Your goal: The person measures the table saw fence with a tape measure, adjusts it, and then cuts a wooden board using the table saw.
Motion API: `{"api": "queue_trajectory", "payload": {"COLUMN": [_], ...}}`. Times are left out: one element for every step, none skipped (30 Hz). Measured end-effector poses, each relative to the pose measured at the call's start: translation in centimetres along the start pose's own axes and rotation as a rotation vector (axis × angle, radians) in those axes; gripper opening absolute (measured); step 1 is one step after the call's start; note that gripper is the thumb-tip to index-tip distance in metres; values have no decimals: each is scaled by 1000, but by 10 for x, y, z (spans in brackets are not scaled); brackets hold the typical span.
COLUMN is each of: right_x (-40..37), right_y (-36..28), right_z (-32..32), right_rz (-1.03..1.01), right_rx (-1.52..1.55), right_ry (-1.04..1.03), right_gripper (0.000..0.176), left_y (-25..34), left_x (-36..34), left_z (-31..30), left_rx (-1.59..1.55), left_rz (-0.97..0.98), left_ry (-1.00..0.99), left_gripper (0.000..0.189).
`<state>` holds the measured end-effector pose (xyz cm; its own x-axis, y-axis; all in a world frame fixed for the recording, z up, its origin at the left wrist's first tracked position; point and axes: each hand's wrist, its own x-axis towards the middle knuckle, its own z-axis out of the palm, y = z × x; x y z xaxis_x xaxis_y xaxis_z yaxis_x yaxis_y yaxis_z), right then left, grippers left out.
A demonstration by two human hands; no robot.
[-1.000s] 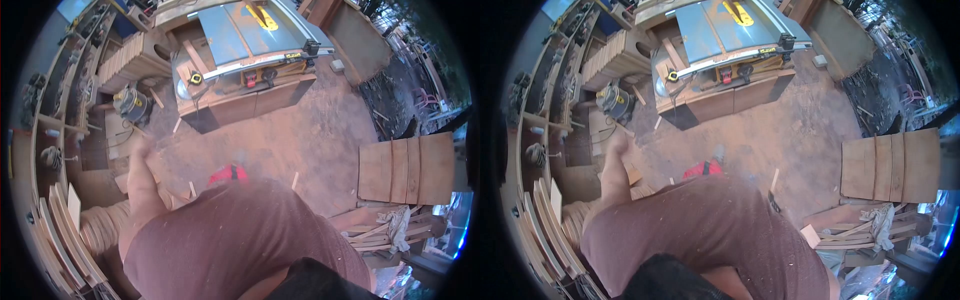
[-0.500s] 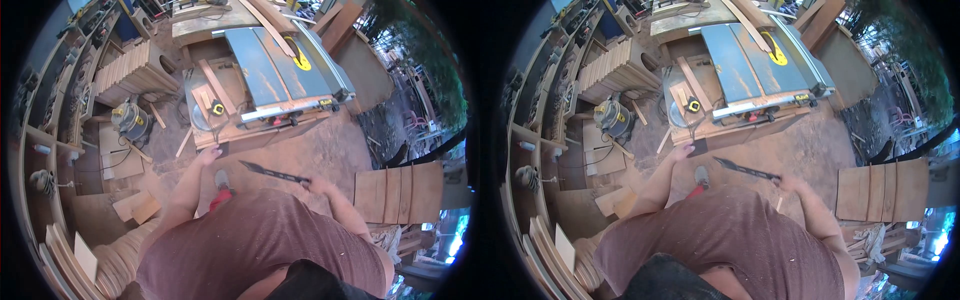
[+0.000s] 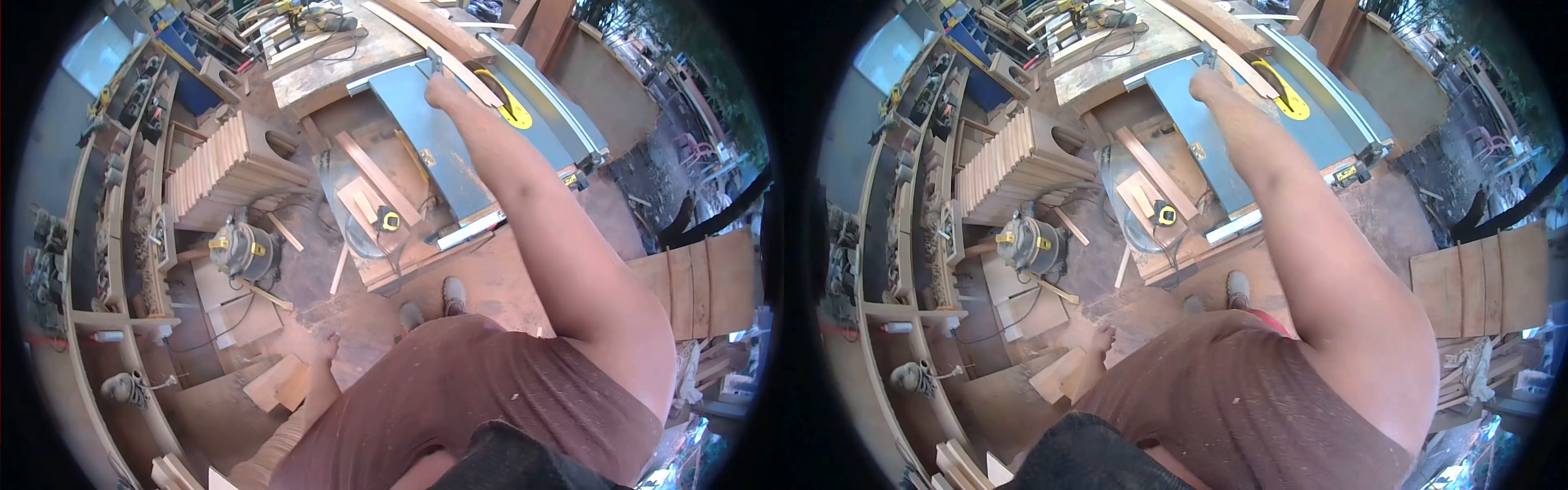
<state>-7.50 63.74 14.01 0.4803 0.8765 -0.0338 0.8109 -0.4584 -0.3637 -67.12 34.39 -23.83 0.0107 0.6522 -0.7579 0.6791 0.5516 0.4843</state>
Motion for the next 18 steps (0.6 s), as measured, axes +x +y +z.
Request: {"api": "queue_trajectory", "payload": {"right_x": [11,22,40,60,85,121,154,183,156,127,126,126,123,118,95,58,23,5], "right_y": [-9,-13,-11,-9,-5,5,14,20,8,-5,-13,-19,-21,-15,-10,-6,-2,9], "right_z": [-9,-14,-13,-9,-3,17,43,64,43,21,29,36,36,34,26,14,8,26], "right_rz": [19,35,31,38,46,72,78,134,89,44,53,8,-38,-132,-123,-81,-39,-120], "right_rx": [-47,-94,-84,-111,-140,-119,-111,-36,-54,-70,-66,-151,-237,-155,-154,-56,42,26], "right_ry": [-24,-53,-57,-71,-83,-104,-115,-78,-120,-160,-161,-209,-256,-257,-254,-176,-98,-70], "right_gripper": [36,36,36,36,36,39,39,38,39,40,40,41,42,38,38,39,41,45], "left_y": [22,41,45,38,32,27,24,-53,-114,-111,-105,-104,-100,-97,-90,-83,-75,-65], "left_x": [-25,-51,-63,-76,-90,-108,-126,-90,-61,-76,-85,-88,-90,-91,-88,-81,-72,-58], "left_z": [1,0,3,4,6,10,14,29,42,43,46,51,52,53,51,48,42,33], "left_rx": [-159,-250,-246,-298,-350,-382,-414,-544,-676,-519,-392,-324,-264,-211,-169,-129,-95,-66], "left_rz": [-38,22,18,66,117,71,26,73,115,45,-20,-55,-79,-96,-98,-97,-91,-78], "left_ry": [34,65,76,121,164,161,158,112,60,61,42,12,-11,-34,-53,-72,-85,-94], "left_gripper": [54,53,53,51,49,47,45,45,46,46,46,46,47,47,47,47,48,48]}}
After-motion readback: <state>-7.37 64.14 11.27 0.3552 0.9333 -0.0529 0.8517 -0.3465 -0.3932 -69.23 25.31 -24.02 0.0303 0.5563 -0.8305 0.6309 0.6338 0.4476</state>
